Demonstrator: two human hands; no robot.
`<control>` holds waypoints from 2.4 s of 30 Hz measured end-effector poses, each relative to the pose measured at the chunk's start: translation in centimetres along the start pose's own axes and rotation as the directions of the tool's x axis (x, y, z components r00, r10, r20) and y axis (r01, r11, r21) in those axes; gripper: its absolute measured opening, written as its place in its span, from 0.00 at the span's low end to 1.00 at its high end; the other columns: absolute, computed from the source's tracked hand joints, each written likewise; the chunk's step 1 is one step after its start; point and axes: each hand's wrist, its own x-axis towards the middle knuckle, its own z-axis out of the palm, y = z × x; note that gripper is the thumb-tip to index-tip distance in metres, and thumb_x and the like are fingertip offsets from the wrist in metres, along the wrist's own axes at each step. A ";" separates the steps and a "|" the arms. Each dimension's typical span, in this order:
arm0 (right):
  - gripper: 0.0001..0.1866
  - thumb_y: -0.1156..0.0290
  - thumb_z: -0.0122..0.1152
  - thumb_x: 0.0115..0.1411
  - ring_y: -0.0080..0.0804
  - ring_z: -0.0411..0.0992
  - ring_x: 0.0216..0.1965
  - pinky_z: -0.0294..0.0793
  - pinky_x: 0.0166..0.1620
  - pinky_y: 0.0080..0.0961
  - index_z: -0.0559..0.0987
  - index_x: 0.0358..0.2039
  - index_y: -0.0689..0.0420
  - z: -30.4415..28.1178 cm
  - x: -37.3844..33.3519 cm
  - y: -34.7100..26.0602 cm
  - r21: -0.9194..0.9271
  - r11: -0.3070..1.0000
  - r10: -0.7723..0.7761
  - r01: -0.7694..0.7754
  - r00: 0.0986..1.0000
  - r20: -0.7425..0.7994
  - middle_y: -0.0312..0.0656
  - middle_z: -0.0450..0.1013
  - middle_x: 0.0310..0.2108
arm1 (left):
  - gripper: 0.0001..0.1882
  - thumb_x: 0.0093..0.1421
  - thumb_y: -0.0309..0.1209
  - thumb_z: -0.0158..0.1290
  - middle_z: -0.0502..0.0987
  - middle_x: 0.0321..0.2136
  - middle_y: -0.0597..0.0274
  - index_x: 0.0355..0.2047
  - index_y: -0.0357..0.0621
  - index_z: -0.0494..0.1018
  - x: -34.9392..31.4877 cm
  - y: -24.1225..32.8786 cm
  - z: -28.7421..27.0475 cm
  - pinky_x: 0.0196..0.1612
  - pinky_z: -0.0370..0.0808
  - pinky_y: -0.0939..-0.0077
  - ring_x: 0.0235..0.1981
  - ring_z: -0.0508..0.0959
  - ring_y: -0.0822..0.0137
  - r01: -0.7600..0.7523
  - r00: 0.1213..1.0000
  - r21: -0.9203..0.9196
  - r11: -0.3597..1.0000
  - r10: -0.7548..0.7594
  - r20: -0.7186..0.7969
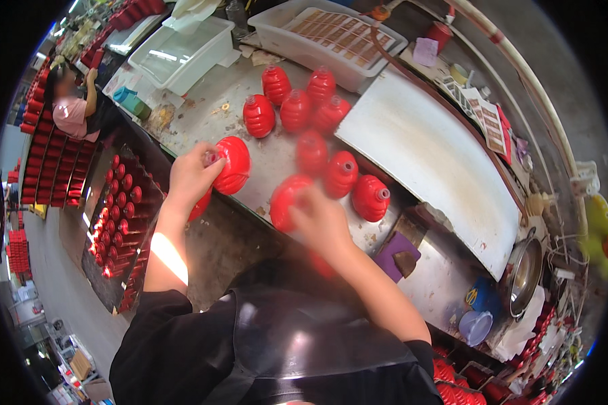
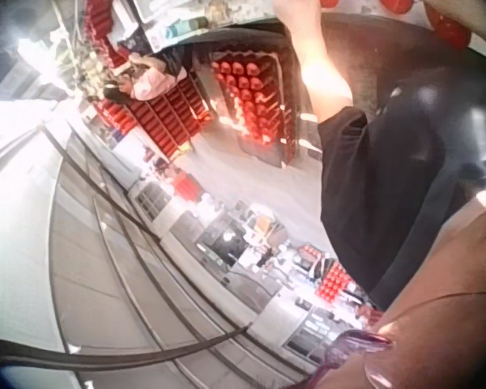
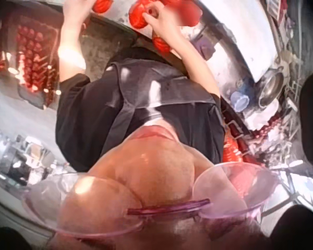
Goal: The person moves a white tray, wipes a metal work surface with a cloth, and then repeatedly picks up red plastic containers from a nearby rack and places them onto the work surface. The person handles the containers one at a time and in small groups, arranging them on the surface.
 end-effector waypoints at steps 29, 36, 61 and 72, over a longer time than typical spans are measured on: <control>0.11 0.77 0.63 0.55 0.42 0.75 0.36 0.75 0.38 0.32 0.79 0.40 0.59 7.7 5.8 8.1 -0.060 0.942 -0.334 0.330 0.939 -0.077 0.46 0.73 0.37 | 0.11 0.68 0.32 0.52 0.72 0.19 0.70 0.44 0.37 0.77 12.3 -10.6 8.6 0.23 0.65 0.81 0.19 0.68 0.81 0.104 0.839 -0.694 0.713 -0.437 -0.323; 0.16 0.76 0.65 0.54 0.52 0.74 0.43 0.75 0.44 0.39 0.77 0.44 0.58 1.7 1.5 7.6 -0.241 0.929 -0.300 0.282 0.953 -0.042 0.51 0.72 0.44 | 0.12 0.65 0.34 0.53 0.83 0.31 0.56 0.41 0.40 0.81 13.8 -12.3 12.1 0.39 0.76 0.69 0.33 0.81 0.64 0.199 0.875 -0.370 0.907 -0.335 -0.350; 0.14 0.78 0.60 0.58 0.45 0.79 0.42 0.83 0.39 0.36 0.75 0.45 0.62 -15.6 -56.6 -3.5 -0.383 0.528 -0.286 -0.758 0.266 -0.920 0.47 0.77 0.40 | 0.13 0.66 0.21 0.52 0.77 0.45 0.62 0.50 0.35 0.74 -12.5 59.3 14.7 0.53 0.71 0.78 0.47 0.76 0.72 -0.295 0.243 -0.955 -0.027 0.965 -0.102; 0.24 0.69 0.63 0.60 0.37 0.75 0.49 0.78 0.49 0.32 0.71 0.56 0.61 -27.6 -87.2 -21.3 0.272 0.214 -0.636 -0.938 -0.345 -0.691 0.51 0.69 0.53 | 0.28 0.60 0.28 0.59 0.71 0.56 0.54 0.62 0.43 0.67 -46.3 83.5 4.4 0.54 0.74 0.70 0.53 0.75 0.64 0.041 -0.278 -0.950 -0.309 0.910 -0.308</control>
